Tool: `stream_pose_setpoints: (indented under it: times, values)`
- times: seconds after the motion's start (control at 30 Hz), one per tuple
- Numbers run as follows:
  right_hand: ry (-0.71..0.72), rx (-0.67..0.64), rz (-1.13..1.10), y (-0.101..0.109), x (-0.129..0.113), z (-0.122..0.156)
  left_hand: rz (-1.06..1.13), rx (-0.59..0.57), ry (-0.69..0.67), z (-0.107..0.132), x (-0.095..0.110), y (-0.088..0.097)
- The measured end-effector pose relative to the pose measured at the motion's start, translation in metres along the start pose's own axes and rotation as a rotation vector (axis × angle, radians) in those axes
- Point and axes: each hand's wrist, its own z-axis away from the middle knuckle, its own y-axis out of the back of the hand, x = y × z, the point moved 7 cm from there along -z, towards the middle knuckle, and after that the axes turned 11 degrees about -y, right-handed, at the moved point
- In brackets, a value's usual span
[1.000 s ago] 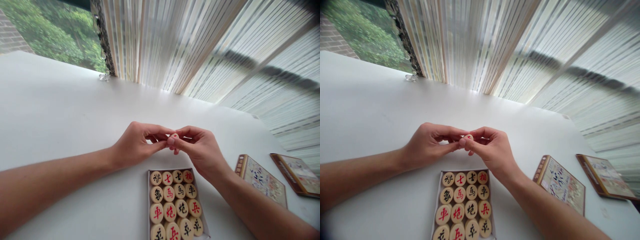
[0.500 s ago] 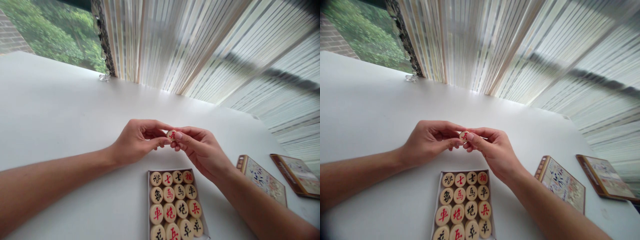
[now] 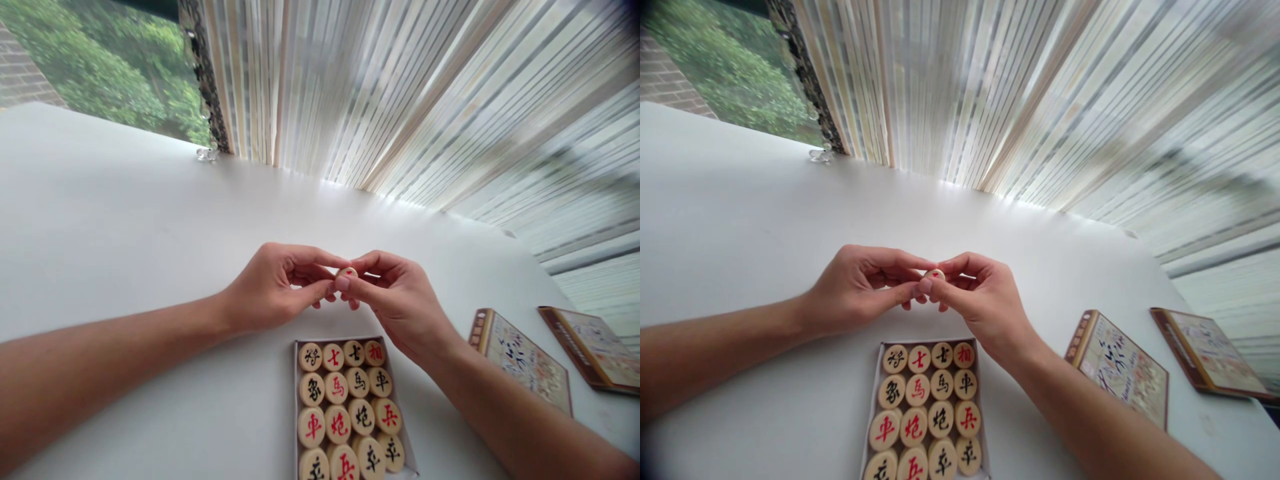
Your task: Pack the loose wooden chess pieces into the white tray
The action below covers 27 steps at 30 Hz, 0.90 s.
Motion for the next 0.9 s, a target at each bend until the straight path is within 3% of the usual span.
stream_pose_setpoints:
  times: [0.3, 0.57, 0.9]
  values:
    - [0.076, 0.010, 0.046, 0.000, -0.007, 0.005, 0.026, -0.021, 0.001, 0.001, -0.001, 0.000]
    - [0.127, -0.008, 0.107, -0.003, -0.009, 0.007, 0.052, 0.041, 0.078, 0.001, -0.007, 0.005]
    - [0.093, 0.054, 0.065, 0.000, -0.007, 0.006, 0.073, 0.071, 0.131, 0.000, -0.012, 0.008]
